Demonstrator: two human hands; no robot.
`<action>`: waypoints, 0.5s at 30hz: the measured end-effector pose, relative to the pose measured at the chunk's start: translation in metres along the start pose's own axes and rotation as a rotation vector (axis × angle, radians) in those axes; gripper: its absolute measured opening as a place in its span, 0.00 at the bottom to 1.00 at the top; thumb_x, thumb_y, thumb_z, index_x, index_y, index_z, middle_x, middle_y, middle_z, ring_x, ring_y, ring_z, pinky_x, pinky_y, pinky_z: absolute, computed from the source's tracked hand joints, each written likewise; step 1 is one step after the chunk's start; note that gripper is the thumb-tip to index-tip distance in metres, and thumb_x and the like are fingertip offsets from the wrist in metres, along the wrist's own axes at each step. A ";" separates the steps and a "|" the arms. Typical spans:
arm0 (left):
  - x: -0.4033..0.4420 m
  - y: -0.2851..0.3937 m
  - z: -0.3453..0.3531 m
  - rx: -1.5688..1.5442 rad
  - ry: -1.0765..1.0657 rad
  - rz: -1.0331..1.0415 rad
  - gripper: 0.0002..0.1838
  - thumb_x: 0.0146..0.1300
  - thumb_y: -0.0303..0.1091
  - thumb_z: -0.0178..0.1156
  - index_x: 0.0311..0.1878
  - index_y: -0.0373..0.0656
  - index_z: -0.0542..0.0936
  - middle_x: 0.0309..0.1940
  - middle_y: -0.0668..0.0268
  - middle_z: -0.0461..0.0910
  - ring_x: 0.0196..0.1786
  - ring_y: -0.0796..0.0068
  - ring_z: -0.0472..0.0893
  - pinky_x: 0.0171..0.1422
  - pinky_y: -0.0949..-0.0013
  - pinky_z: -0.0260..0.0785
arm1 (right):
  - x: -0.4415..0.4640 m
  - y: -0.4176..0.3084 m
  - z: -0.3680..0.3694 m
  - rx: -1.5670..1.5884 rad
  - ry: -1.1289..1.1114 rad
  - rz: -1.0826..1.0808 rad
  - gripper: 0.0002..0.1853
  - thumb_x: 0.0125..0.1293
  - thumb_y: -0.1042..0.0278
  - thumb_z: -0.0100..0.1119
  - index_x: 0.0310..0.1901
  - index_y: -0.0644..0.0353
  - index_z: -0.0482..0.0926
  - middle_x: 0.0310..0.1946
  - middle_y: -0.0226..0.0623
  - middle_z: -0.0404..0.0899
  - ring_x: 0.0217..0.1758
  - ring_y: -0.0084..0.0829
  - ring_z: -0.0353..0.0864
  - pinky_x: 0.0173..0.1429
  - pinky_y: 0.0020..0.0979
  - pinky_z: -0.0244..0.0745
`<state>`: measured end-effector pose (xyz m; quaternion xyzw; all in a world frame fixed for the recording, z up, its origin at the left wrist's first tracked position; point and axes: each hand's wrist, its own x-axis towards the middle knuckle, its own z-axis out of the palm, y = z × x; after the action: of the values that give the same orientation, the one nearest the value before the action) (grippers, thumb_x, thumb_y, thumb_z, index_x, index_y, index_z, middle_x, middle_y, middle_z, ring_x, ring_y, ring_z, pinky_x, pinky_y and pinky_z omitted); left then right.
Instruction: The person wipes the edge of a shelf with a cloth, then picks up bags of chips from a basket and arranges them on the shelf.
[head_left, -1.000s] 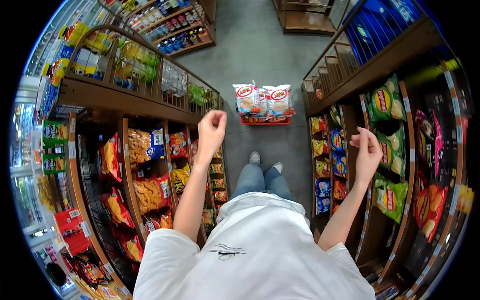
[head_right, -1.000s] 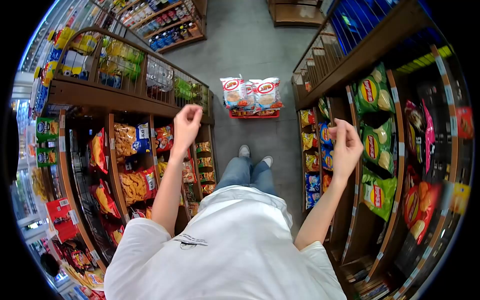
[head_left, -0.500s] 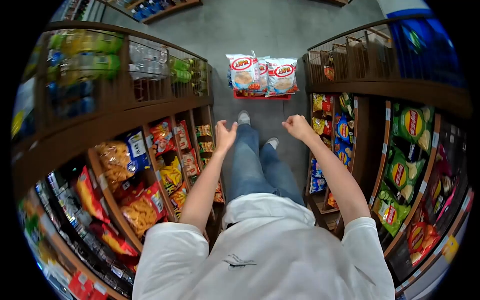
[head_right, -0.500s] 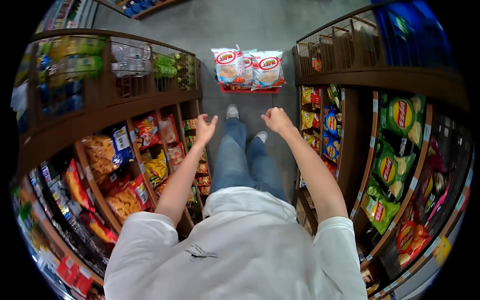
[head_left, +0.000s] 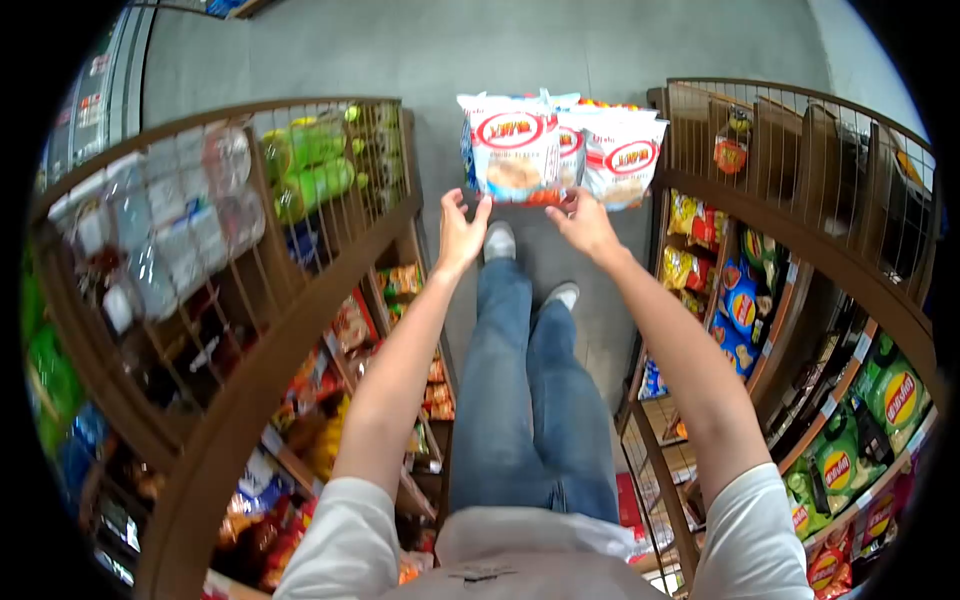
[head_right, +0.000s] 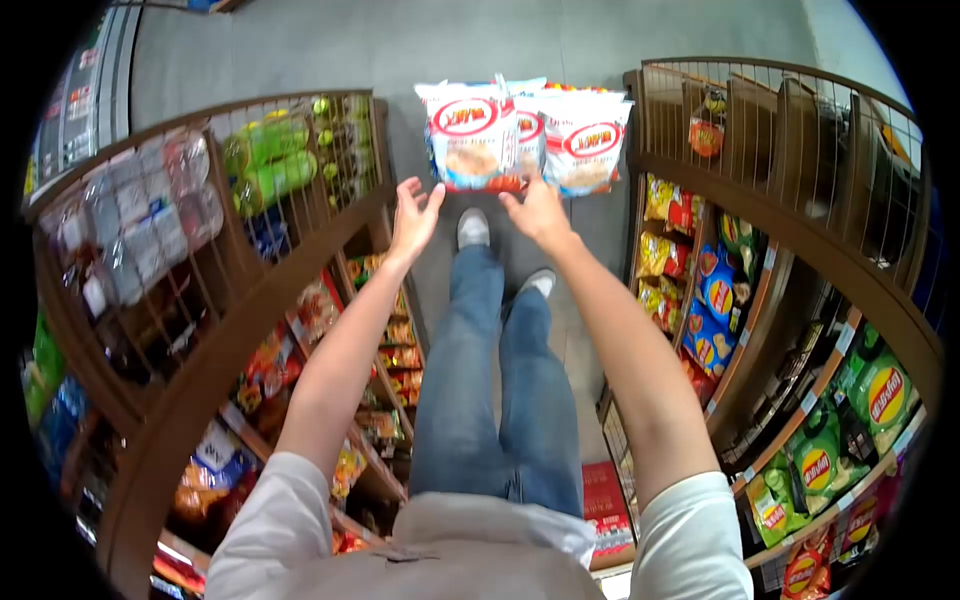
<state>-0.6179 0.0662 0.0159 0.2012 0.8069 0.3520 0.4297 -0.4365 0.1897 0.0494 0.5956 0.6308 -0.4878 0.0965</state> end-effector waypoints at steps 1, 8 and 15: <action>0.010 -0.003 0.005 0.009 -0.031 0.026 0.40 0.64 0.50 0.66 0.68 0.30 0.61 0.64 0.41 0.68 0.64 0.49 0.74 0.67 0.55 0.68 | 0.008 -0.004 0.005 0.093 0.012 0.032 0.38 0.59 0.57 0.71 0.65 0.71 0.67 0.50 0.56 0.83 0.57 0.49 0.82 0.62 0.42 0.75; 0.058 -0.018 0.018 -0.002 -0.151 -0.015 0.49 0.66 0.55 0.62 0.76 0.32 0.49 0.75 0.41 0.55 0.75 0.49 0.62 0.78 0.54 0.55 | 0.065 0.018 0.051 0.206 0.189 -0.042 0.53 0.50 0.52 0.79 0.69 0.73 0.59 0.59 0.61 0.75 0.63 0.50 0.77 0.67 0.41 0.71; 0.086 -0.027 0.038 -0.190 -0.250 -0.071 0.41 0.68 0.52 0.63 0.71 0.31 0.60 0.65 0.51 0.72 0.65 0.65 0.73 0.68 0.65 0.65 | 0.074 0.012 0.046 0.186 0.178 0.007 0.54 0.49 0.52 0.79 0.71 0.71 0.58 0.63 0.64 0.71 0.67 0.53 0.73 0.70 0.44 0.68</action>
<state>-0.6341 0.1169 -0.0661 0.1734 0.7167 0.3836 0.5560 -0.4673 0.2024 -0.0315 0.6450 0.5869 -0.4891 -0.0140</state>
